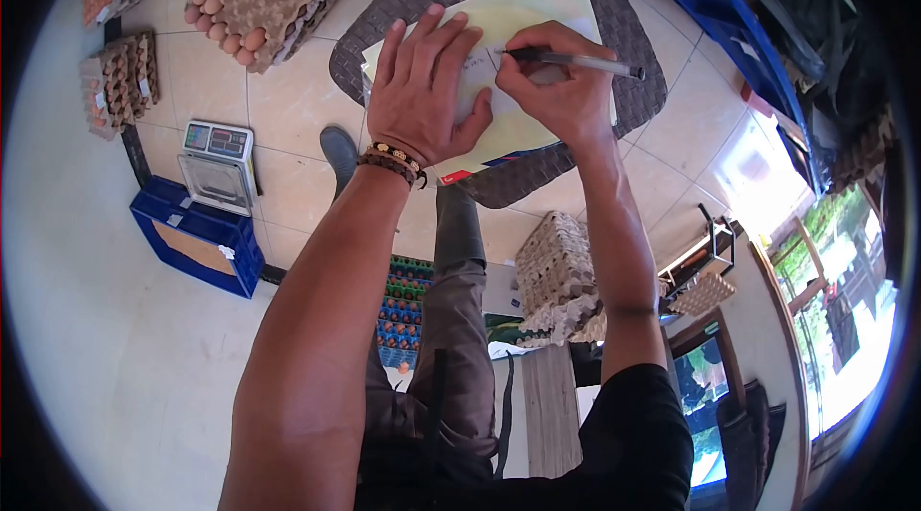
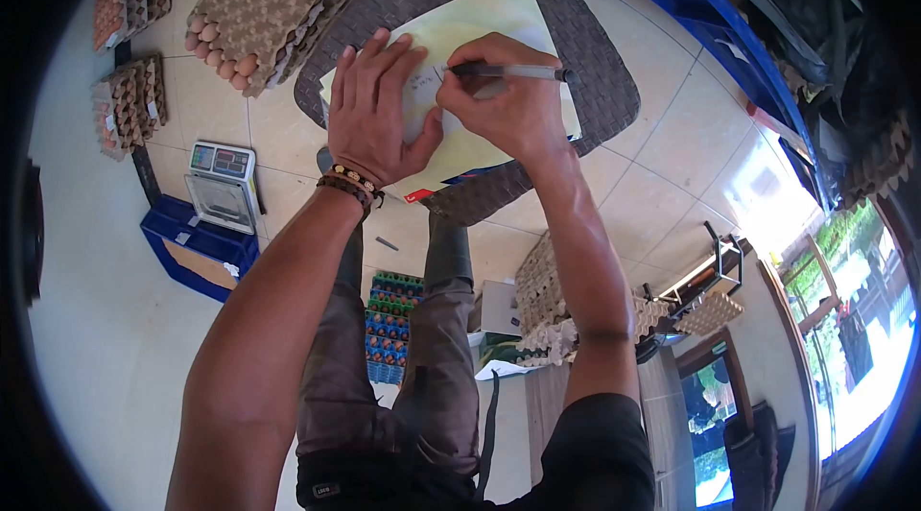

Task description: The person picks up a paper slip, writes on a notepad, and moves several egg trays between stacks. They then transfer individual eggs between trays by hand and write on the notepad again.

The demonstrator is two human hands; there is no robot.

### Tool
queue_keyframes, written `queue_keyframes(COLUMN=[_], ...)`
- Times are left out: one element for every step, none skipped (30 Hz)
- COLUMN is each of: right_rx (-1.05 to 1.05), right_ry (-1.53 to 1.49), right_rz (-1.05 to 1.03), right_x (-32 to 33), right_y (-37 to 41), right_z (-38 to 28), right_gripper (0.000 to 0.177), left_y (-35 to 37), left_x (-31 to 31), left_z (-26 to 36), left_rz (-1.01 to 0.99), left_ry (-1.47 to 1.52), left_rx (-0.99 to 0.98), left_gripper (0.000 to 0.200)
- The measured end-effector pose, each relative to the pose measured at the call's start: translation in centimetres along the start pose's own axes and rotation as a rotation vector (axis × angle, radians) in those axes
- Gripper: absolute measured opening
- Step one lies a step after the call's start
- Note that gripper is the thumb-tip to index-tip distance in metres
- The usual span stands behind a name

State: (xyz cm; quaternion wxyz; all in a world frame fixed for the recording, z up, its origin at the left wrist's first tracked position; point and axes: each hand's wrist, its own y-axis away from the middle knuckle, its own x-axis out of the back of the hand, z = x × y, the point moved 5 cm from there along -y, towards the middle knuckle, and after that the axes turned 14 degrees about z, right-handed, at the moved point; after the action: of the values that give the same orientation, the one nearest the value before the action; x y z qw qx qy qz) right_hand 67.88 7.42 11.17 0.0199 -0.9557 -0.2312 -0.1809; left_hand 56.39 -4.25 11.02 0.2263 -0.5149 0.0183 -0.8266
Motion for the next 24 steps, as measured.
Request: queue_keyframes(right_rx=[0.004,0.008,0.010,0.011,0.011,0.022,0.034,0.044,0.020,-0.001,-0.023,-0.004,0.013,0.030,0.035,0.041,0.047,0.027,0.006,-0.015,-0.001,0.012,0.026,0.023], right_ry=[0.001,0.002,0.005,0.009,0.013,0.009,0.005,0.000,-0.012,-0.025,-0.037,-0.027,-0.016,-0.005,0.002,0.008,0.013,-0.013,-0.039,-0.064,-0.051,-0.037,-0.022,-0.028], right_rz=[-0.003,-0.006,0.007,0.019,0.032,0.025,0.019,0.013,0.008,0.003,-0.001,0.008,0.017,0.025,0.025,0.025,0.026,0.046,0.064,0.083,0.079,0.076,0.073,0.077], right_x=[0.01,0.01,0.01,-0.03,-0.01,0.00,0.02,0.02,-0.02,-0.07,-0.12,-0.10,-0.07,0.00,0.03,0.05,0.03,0.03,0.00,0.03,0.04,0.10,0.16,0.16], right_y=[-0.02,-0.04,-0.07,-0.04,0.00,-0.02,-0.05,0.00,0.06,0.06,0.04,-0.01,-0.02,0.03,0.04,0.04,0.02,0.04,0.16,0.22,0.20,0.16,0.14,0.11], right_z=[-0.03,-0.05,-0.01,0.05,0.12,0.12,0.12,0.09,0.16,0.17,0.21,0.13,0.06,0.00,0.00,0.01,0.00,0.18,0.43,0.60,0.49,0.34,0.22,0.20], right_gripper=[0.017,0.017,0.017,0.017,0.017,0.017,0.016,0.016,0.016,0.016,0.015,0.015,0.015,0.015,0.015,0.014,0.014,0.014,0.014,0.014,0.014,0.015,0.015,0.015], left_y=[0.01,-0.01,-0.04,-0.02,0.01,0.00,0.01,0.08,0.10,0.02,-0.06,-0.08,-0.04,0.01,0.02,0.03,0.03,0.01,0.00,-0.01,-0.02,-0.01,0.00,-0.02], left_x=[0.01,0.01,0.02,0.04,0.04,0.00,-0.01,0.00,0.00,-0.03,-0.03,-0.01,0.01,0.01,0.00,0.01,0.01,0.02,0.01,0.01,0.03,0.05,0.04,0.01], left_z=[0.03,0.02,0.02,0.06,0.10,0.08,0.05,0.06,0.07,0.05,0.05,0.05,0.08,0.12,0.10,0.07,0.05,0.05,0.05,0.03,0.04,0.09,0.13,0.09], left_rz=[-0.002,0.000,0.001,0.001,0.002,0.003,0.004,0.001,-0.001,-0.001,0.001,0.002,0.002,0.004,0.005,0.007,0.004,0.002,0.001,-0.001,-0.004,-0.007,-0.008,-0.008], left_ry=[-0.001,-0.002,-0.004,-0.004,-0.005,-0.005,-0.007,-0.008,-0.010,-0.012,-0.011,-0.011,-0.010,-0.008,-0.007,-0.006,-0.006,-0.006,-0.006,-0.008,-0.010,-0.010,-0.010,-0.011], left_rx=[-0.001,-0.001,-0.002,-0.001,-0.002,-0.003,-0.005,-0.002,-0.001,-0.001,-0.003,-0.005,-0.006,-0.005,-0.005,-0.004,-0.005,-0.005,-0.005,-0.005,-0.005,-0.005,-0.005,-0.005], left_gripper=[0.058,0.058,0.058,0.058,0.058,0.058,0.058,0.058,0.058,0.058,0.058,0.058,0.058,0.058,0.058,0.058,0.057,0.057,0.057,0.057,0.057,0.057,0.057,0.057])
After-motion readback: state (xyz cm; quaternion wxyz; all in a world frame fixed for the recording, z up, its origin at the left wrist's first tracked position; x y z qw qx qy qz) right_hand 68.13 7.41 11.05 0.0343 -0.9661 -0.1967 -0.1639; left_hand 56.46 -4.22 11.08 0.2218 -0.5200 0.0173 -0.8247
